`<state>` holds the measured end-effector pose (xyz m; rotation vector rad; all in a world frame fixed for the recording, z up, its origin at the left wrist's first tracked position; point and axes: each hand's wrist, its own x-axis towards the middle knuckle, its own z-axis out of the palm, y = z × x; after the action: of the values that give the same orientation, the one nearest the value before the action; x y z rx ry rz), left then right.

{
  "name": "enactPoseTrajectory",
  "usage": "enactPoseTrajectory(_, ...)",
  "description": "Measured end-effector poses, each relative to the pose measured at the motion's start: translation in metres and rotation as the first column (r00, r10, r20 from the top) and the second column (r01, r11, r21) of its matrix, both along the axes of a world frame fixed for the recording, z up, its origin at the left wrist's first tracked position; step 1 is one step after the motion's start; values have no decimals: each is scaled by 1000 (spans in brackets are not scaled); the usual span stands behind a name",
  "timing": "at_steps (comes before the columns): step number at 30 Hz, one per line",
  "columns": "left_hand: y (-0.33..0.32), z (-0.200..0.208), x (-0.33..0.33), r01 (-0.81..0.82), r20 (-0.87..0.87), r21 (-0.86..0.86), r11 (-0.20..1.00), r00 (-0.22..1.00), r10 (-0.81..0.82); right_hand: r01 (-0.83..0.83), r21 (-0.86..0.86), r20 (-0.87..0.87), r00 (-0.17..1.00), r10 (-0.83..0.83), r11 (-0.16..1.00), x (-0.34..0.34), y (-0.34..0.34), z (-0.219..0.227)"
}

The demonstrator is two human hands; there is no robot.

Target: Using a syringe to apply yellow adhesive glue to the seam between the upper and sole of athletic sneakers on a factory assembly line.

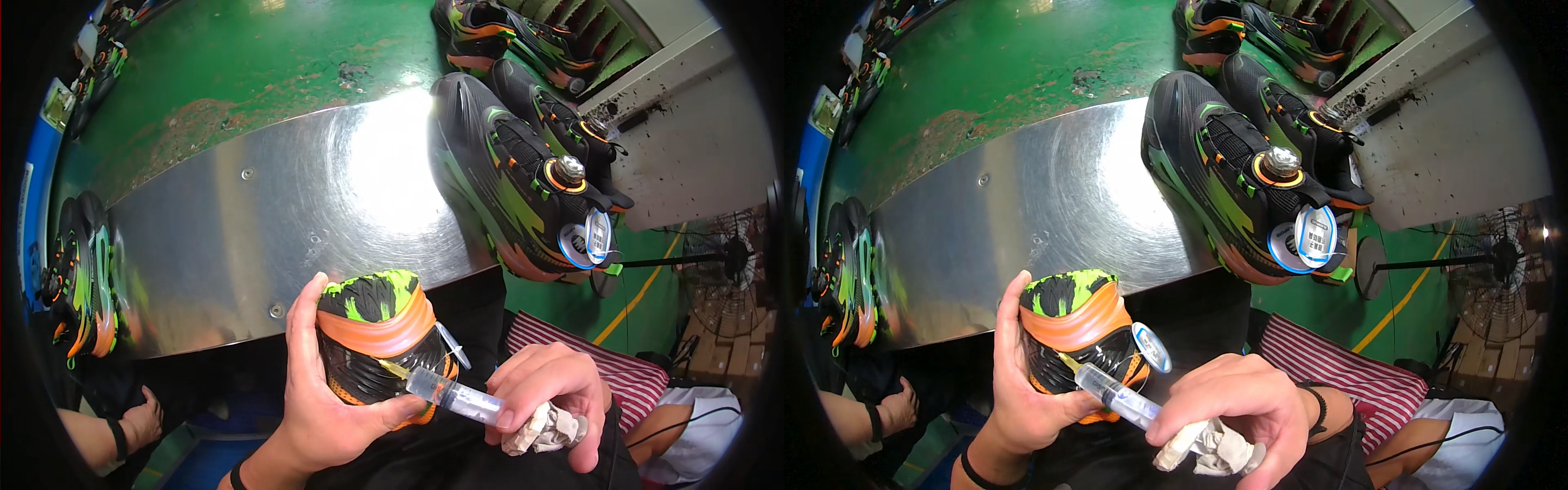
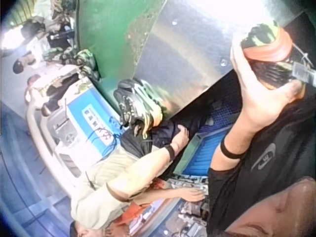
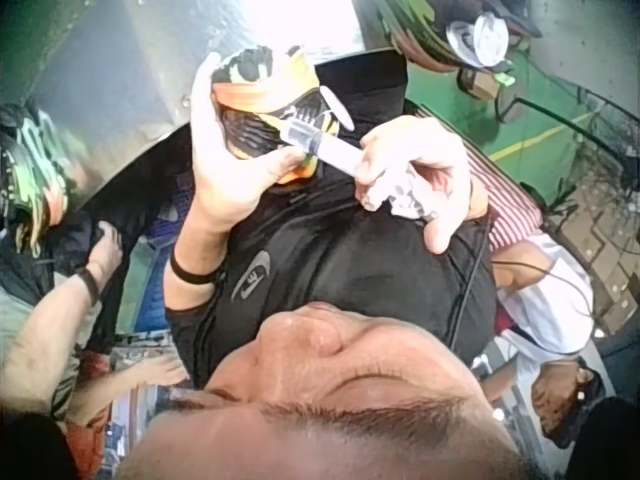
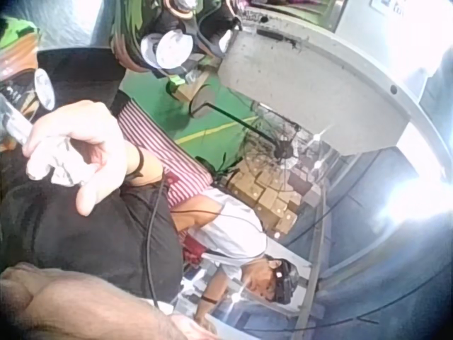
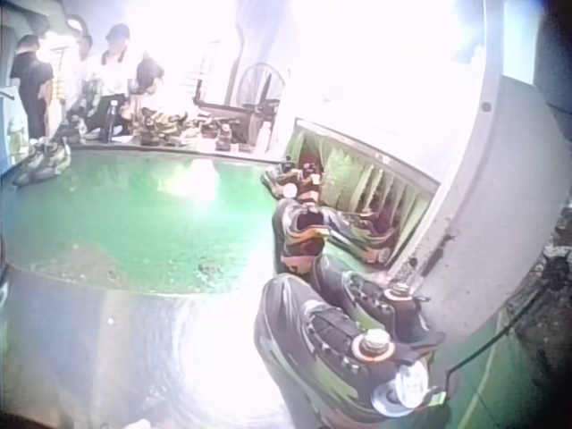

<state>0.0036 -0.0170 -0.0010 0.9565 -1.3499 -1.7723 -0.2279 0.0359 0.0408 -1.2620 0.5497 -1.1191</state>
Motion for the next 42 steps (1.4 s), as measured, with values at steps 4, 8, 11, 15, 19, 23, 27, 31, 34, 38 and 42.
enactPoseTrajectory(4, 0, 2, -2, 4, -96, 50, 999, 995, 0, 5, -6, 29, 1000, -5, 1000, -2, 1, -1)
enactPoseTrajectory(8, -1, 4, -3, 9, -144, 79, 997, 990, 2, 24, 20, 68, 997, -25, 1000, -4, 4, -3)
enactPoseTrajectory(11, -2, 6, -4, 14, -166, 97, 995, 986, 2, 42, 24, 91, 995, -44, 999, -7, 5, -5)
enactPoseTrajectory(15, -3, 8, -3, 1, -159, 149, 989, 987, 23, 91, 65, 96, 991, -97, 994, -11, 11, -7)
enactPoseTrajectory(19, -4, 9, -3, 10, -176, 171, 985, 984, 21, 38, 200, 198, 977, -78, 979, -18, 18, -11)
enactPoseTrajectory(23, -6, 9, -1, 9, -151, 167, 986, 988, 16, 17, 250, 279, 956, -89, 968, -21, 22, -21)
enactPoseTrajectory(27, -8, 9, 0, -13, -132, 178, 984, 991, 37, 30, 326, 336, 931, -145, 945, -20, 26, -27)
enactPoseTrajectory(31, -9, 10, -1, -25, -129, 198, 980, 990, 51, 27, 402, 337, 925, -175, 915, -22, 28, -30)
enactPoseTrajectory(34, -9, 11, -3, -53, -120, 227, 973, 989, 81, 44, 444, 309, 930, -199, 895, -25, 29, -33)
enactPoseTrajectory(38, -8, 14, -6, -73, -117, 276, 958, 987, 109, 89, 469, 307, 916, -257, 879, -25, 30, -39)
enactPoseTrajectory(42, -9, 14, -6, -79, -101, 267, 960, 989, 110, 81, 413, 441, 854, -277, 907, -23, 29, -53)
